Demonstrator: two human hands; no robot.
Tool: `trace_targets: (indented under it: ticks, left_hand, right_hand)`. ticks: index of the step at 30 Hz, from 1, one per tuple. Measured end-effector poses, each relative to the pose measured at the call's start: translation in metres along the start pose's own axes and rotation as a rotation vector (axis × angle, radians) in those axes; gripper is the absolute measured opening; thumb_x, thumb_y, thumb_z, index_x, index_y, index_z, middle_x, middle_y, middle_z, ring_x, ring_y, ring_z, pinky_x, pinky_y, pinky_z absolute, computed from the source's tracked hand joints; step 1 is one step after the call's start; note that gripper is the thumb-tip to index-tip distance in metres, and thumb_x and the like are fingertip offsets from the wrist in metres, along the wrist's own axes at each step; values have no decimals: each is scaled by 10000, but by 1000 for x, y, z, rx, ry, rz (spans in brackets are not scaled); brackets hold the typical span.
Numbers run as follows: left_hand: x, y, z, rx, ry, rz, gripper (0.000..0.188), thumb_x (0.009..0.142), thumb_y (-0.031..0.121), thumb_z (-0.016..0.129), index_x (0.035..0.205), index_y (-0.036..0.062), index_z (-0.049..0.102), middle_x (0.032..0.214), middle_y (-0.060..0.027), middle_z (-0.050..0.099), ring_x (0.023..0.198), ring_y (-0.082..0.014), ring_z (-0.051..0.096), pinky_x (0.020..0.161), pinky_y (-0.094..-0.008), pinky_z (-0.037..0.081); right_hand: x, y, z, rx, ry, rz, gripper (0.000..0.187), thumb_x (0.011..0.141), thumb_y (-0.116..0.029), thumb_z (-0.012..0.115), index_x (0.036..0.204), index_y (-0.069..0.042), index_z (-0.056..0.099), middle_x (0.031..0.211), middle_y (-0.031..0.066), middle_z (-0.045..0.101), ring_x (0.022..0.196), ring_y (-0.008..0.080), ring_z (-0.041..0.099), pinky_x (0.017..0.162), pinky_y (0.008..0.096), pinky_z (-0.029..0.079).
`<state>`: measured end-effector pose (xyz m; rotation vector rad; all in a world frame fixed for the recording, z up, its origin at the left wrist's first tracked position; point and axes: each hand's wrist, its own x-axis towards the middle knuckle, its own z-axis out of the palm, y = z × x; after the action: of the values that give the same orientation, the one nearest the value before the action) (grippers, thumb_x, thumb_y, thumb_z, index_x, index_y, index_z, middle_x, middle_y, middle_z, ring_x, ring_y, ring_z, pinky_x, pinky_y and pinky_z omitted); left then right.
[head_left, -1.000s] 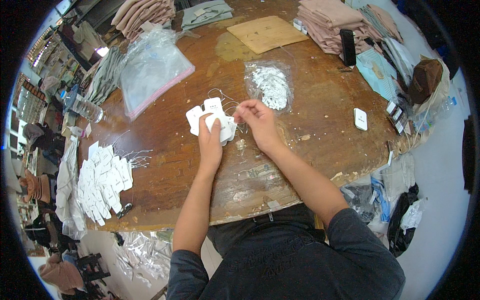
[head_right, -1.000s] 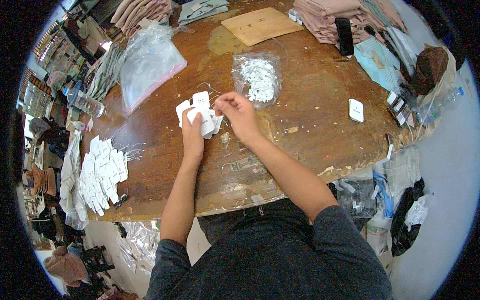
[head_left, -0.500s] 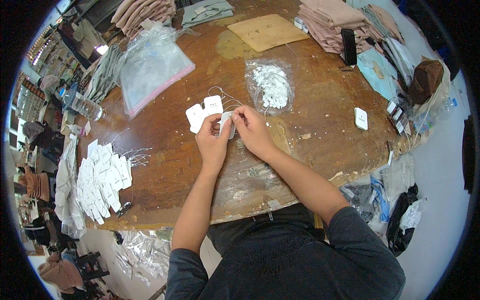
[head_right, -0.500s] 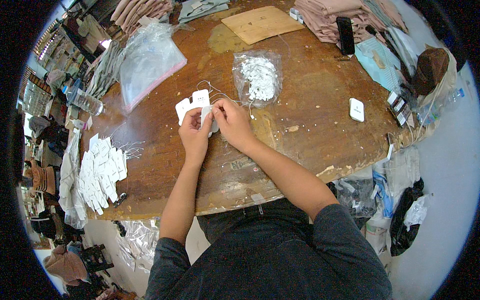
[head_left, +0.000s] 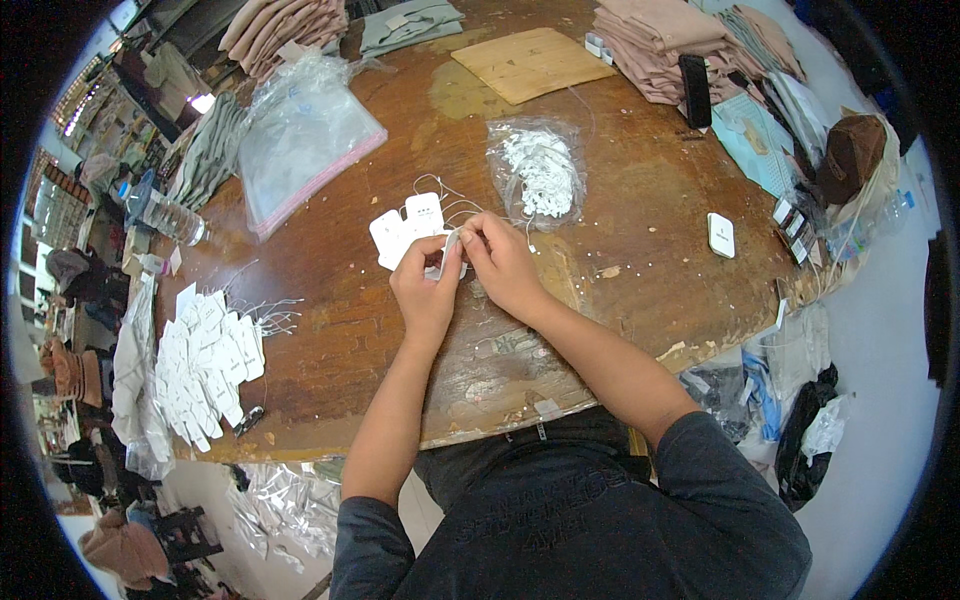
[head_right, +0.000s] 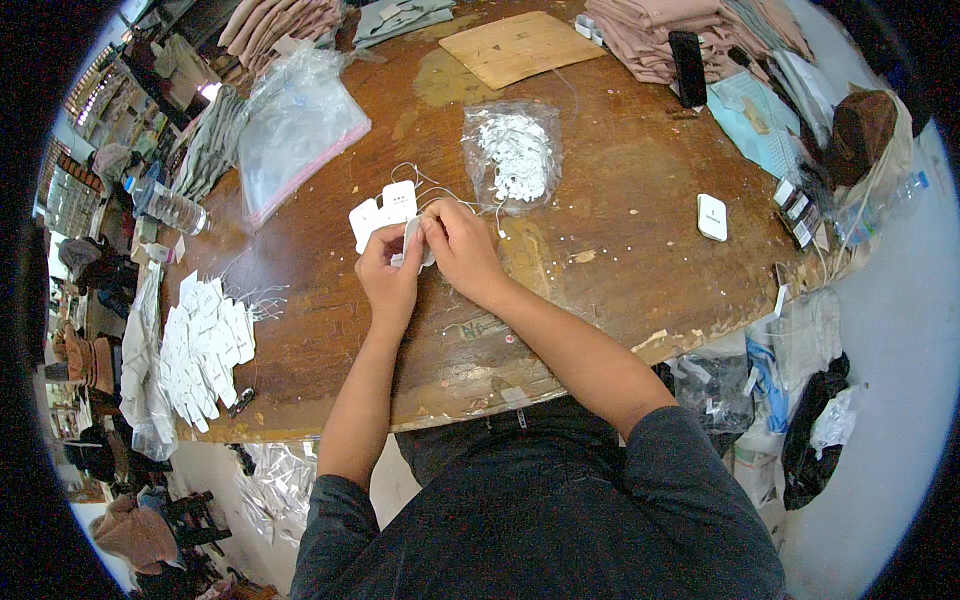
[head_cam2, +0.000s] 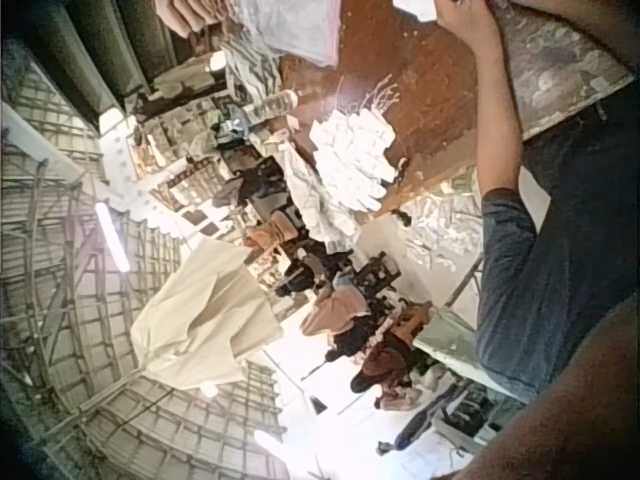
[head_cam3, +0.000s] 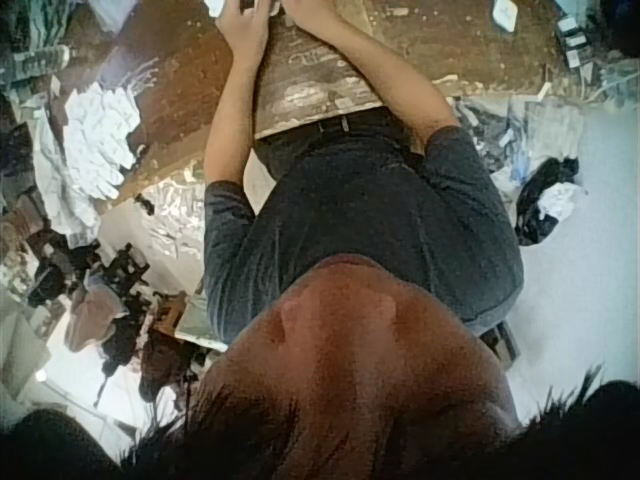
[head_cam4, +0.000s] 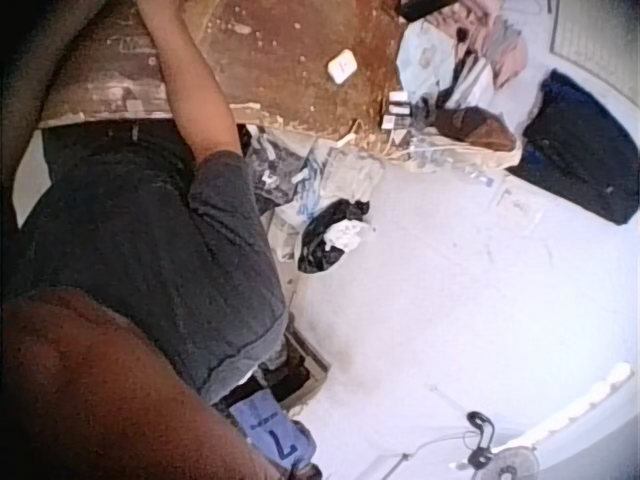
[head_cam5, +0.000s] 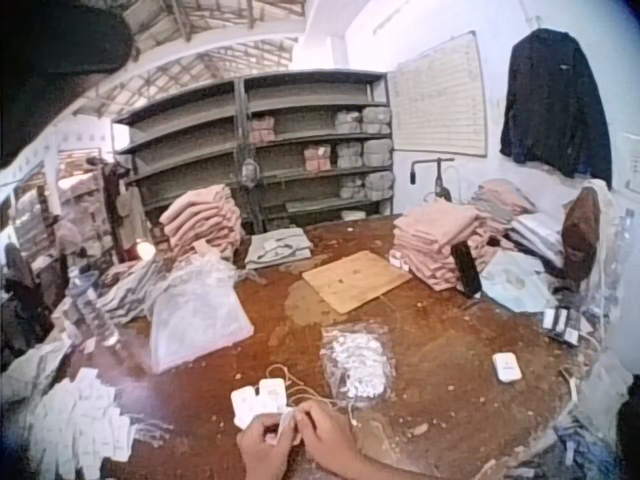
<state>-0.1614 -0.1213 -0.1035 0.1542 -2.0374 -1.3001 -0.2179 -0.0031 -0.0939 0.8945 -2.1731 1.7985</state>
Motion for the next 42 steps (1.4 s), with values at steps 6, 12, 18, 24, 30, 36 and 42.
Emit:
trace_targets:
  ticks: [6, 12, 18, 24, 30, 36, 42]
  left_hand:
    - [1, 3, -2, 61, -10, 123, 129, 815, 70, 741, 880, -9, 661, 799, -110, 678, 693, -182, 654, 649, -288, 510]
    - [13, 6, -12, 166, -137, 375, 244, 700, 2, 738, 936, 25, 681, 969, -95, 665, 883, -257, 634, 762, -345, 507]
    - [17, 15, -18, 466, -146, 552, 339, 647, -15, 715, 968, 93, 701, 1014, -58, 652, 947, -275, 584, 836, -382, 473]
    - [11, 16, -10, 267, -217, 576, 256, 717, -19, 716, 962, 54, 694, 922, -77, 661, 853, -260, 624, 747, -348, 498]
    - [19, -7, -22, 274, -83, 41, 262, 781, 39, 706, 1038, 30, 655, 972, -121, 629, 862, -259, 618, 755, -347, 507]
    - [20, -12, -24, 515, 38, 179, 359, 776, 161, 744, 1113, 87, 640, 1272, -130, 495, 1180, -337, 465, 991, -460, 376]
    - [13, -4, -10, 439, -36, 226, 285, 790, 161, 733, 1056, 81, 667, 1229, -127, 528, 1153, -326, 499, 973, -445, 395]
  right_hand:
    - [-3, 8, 3, 192, -52, 124, 131, 986, -120, 512, 947, -5, 561, 858, 37, 600, 771, 105, 568, 681, 262, 480]
    - [1, 14, 0, 493, -107, 342, 126, 981, -124, 545, 1004, -12, 599, 894, -2, 615, 786, 58, 555, 692, 221, 470]
    - [6, 11, -6, 782, -91, 487, 142, 951, -156, 592, 938, -19, 629, 852, -2, 631, 755, 57, 543, 672, 217, 450]
    - [22, 12, -32, 75, 10, 356, 252, 897, -227, 657, 772, -9, 643, 706, 30, 635, 648, 81, 518, 593, 264, 423]
    - [36, 13, -113, -356, 379, 343, 323, 859, -344, 666, 864, -21, 679, 774, 156, 665, 710, 270, 638, 649, 401, 481]
    - [-4, 31, -227, -1237, 600, 567, 533, 847, -431, 648, 1260, -106, 560, 1239, 194, 563, 1135, 379, 541, 902, 512, 451]
    - [-31, 60, -267, -1290, 386, 927, 540, 826, -386, 697, 1263, -107, 545, 1203, 195, 600, 1132, 399, 563, 905, 553, 456]
